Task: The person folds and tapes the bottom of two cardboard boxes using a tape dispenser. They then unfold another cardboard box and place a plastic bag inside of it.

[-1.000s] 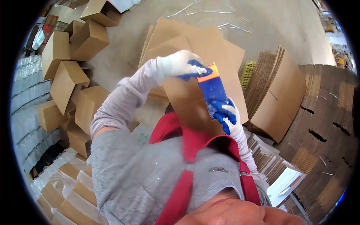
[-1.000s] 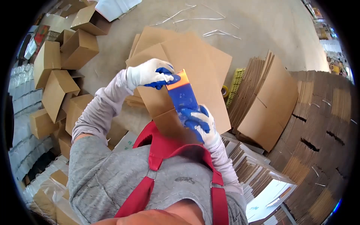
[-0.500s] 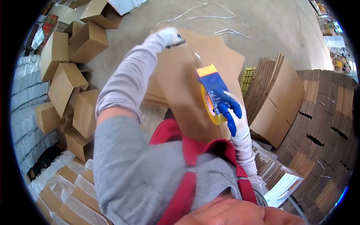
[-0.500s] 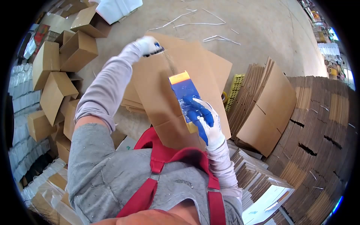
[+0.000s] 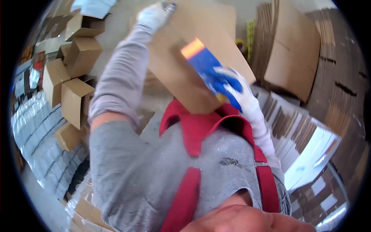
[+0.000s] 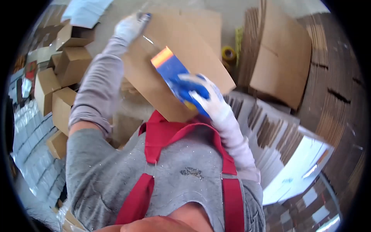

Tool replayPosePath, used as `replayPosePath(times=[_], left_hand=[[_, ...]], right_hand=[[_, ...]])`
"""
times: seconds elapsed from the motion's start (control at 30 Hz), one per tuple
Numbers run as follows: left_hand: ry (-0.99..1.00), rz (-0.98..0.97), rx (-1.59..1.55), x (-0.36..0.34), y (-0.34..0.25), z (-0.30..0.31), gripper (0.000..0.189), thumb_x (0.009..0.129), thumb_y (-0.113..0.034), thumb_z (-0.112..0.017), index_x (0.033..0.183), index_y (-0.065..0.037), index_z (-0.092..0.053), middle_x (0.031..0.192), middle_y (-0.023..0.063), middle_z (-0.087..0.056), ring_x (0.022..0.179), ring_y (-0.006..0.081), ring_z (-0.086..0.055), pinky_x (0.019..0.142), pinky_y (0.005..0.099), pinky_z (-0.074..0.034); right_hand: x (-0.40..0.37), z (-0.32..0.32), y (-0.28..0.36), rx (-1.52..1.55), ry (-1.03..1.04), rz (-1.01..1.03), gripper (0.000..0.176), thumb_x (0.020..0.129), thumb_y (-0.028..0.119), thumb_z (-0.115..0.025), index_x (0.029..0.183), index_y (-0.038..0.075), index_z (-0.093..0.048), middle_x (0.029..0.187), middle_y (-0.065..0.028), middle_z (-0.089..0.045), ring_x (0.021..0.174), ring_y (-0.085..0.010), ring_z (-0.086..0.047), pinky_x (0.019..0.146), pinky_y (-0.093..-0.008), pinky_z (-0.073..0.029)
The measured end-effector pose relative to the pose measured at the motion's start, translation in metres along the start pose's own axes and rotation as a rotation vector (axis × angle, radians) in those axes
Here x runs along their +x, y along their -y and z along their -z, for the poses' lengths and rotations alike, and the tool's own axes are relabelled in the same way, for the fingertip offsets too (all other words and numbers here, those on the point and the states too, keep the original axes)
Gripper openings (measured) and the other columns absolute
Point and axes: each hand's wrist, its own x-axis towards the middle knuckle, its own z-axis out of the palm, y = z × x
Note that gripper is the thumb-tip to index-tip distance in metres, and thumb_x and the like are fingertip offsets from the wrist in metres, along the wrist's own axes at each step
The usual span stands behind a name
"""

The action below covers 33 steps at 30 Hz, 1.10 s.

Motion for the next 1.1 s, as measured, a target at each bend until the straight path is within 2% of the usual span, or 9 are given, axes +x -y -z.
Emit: replayPosePath(times=[0.17, 0.33, 0.4, 0.6, 0.67, 0.73, 0.8, 0.9, 1.1], left_hand=[[-0.208, 0.036, 0.163, 0.012, 0.005, -0.007, 0.061, 0.086, -0.059, -0.034, 0.127, -0.014, -0.045, 0.109, 0.0145, -0.06, 0.102, 0.0321, -0.055, 0.089, 0.041, -0.041], [-0.723, -0.121, 0.51, -0.025, -0.021, -0.05, 0.057, 0.084, -0.054, -0.041, 0.125, -0.014, -0.044, 0.125, 0.0114, -0.048, 0.12, 0.0323, -0.039, 0.092, 0.0515, -0.031], [-0.499, -0.606, 0.379, -0.127, -0.1, -0.051, 0.056, 0.074, -0.046, -0.057, 0.119, -0.014, -0.046, 0.114, 0.015, -0.045, 0.116, 0.0374, -0.035, 0.094, 0.0575, -0.026], [-0.015, -0.725, 0.236, -0.233, -0.177, -0.11, 0.068, 0.078, -0.033, -0.057, 0.138, -0.018, -0.028, 0.141, 0.021, -0.024, 0.132, 0.0439, -0.013, 0.104, 0.0609, -0.004], [-0.034, -0.75, 0.125, -0.224, -0.173, -0.105, 0.065, 0.078, -0.028, -0.058, 0.136, -0.016, -0.032, 0.142, 0.0199, -0.023, 0.131, 0.0438, -0.012, 0.105, 0.0592, -0.003], [-0.021, -0.902, 0.025, -0.202, -0.149, -0.091, 0.059, 0.08, -0.02, -0.058, 0.134, -0.012, -0.036, 0.138, 0.0146, -0.033, 0.127, 0.0318, -0.031, 0.104, 0.0492, -0.023], [0.178, -0.609, -0.794, -0.17, -0.099, -0.053, 0.052, 0.083, -0.013, -0.057, 0.131, -0.009, -0.04, 0.13, 0.0079, -0.046, 0.11, 0.0169, -0.049, 0.091, 0.0324, -0.041], [-0.346, -0.38, -0.725, -0.077, -0.012, 0.008, 0.041, 0.082, -0.026, -0.061, 0.116, -0.003, -0.054, 0.095, 0.0143, -0.064, 0.093, 0.0223, -0.06, 0.079, 0.0306, -0.048], [-0.128, 0.121, -0.152, -0.059, 0.062, 0.013, 0.072, 0.079, -0.061, -0.048, 0.12, -0.002, -0.05, 0.118, 0.0204, -0.054, 0.111, 0.0313, -0.051, 0.094, 0.0381, -0.039]], right_hand=[[-0.209, 0.03, -0.023, 0.137, 0.029, -0.455, 0.035, 0.079, 0.023, -0.059, 0.108, 0.004, -0.059, 0.107, -0.0151, -0.061, 0.105, -0.0302, -0.052, 0.095, -0.0378, -0.037], [-0.198, -0.018, -0.097, 0.066, -0.132, -0.383, 0.024, 0.081, 0.013, -0.055, 0.102, 0.007, -0.063, 0.104, -0.0098, -0.062, 0.097, -0.0288, -0.055, 0.085, -0.0357, -0.043], [-0.174, -0.021, -0.1, 0.1, -0.13, -0.311, 0.025, 0.079, 0.016, -0.056, 0.102, 0.006, -0.062, 0.102, -0.011, -0.062, 0.096, -0.0299, -0.056, 0.085, -0.036, -0.044], [-0.141, -0.021, -0.09, -0.253, -0.158, -0.031, 0.024, 0.077, 0.015, -0.055, 0.096, 0.004, -0.062, 0.099, -0.0136, -0.063, 0.092, -0.0319, -0.058, 0.083, -0.0355, -0.046], [-0.158, -0.069, -0.191, 0.519, -0.267, -0.523, 0.025, 0.079, 0.021, -0.054, 0.097, 0.006, -0.062, 0.099, -0.0163, -0.062, 0.095, -0.0314, -0.057, 0.082, -0.0355, -0.046], [-0.138, -0.054, -0.118, -0.044, 0.048, -0.703, 0.026, 0.08, 0.028, -0.054, 0.099, 0.014, -0.063, 0.099, -0.0158, -0.061, 0.095, -0.0319, -0.057, 0.082, -0.0377, -0.045], [-0.154, -0.049, -0.126, -0.169, 0.07, -0.597, 0.027, 0.081, 0.03, -0.05, 0.103, 0.021, -0.062, 0.099, -0.0137, -0.062, 0.09, -0.0332, -0.057, 0.08, -0.04, -0.045], [-0.112, -0.021, -0.05, -0.365, 0.187, -0.713, 0.027, 0.078, 0.031, -0.049, 0.1, 0.022, -0.063, 0.098, -0.0135, -0.062, 0.09, -0.0326, -0.058, 0.078, -0.0411, -0.046], [-0.058, -0.04, -0.149, -0.59, 0.197, -0.692, 0.029, 0.084, 0.026, -0.049, 0.1, 0.005, -0.061, 0.095, -0.0145, -0.063, 0.088, -0.0271, -0.061, 0.076, -0.0378, -0.048]])
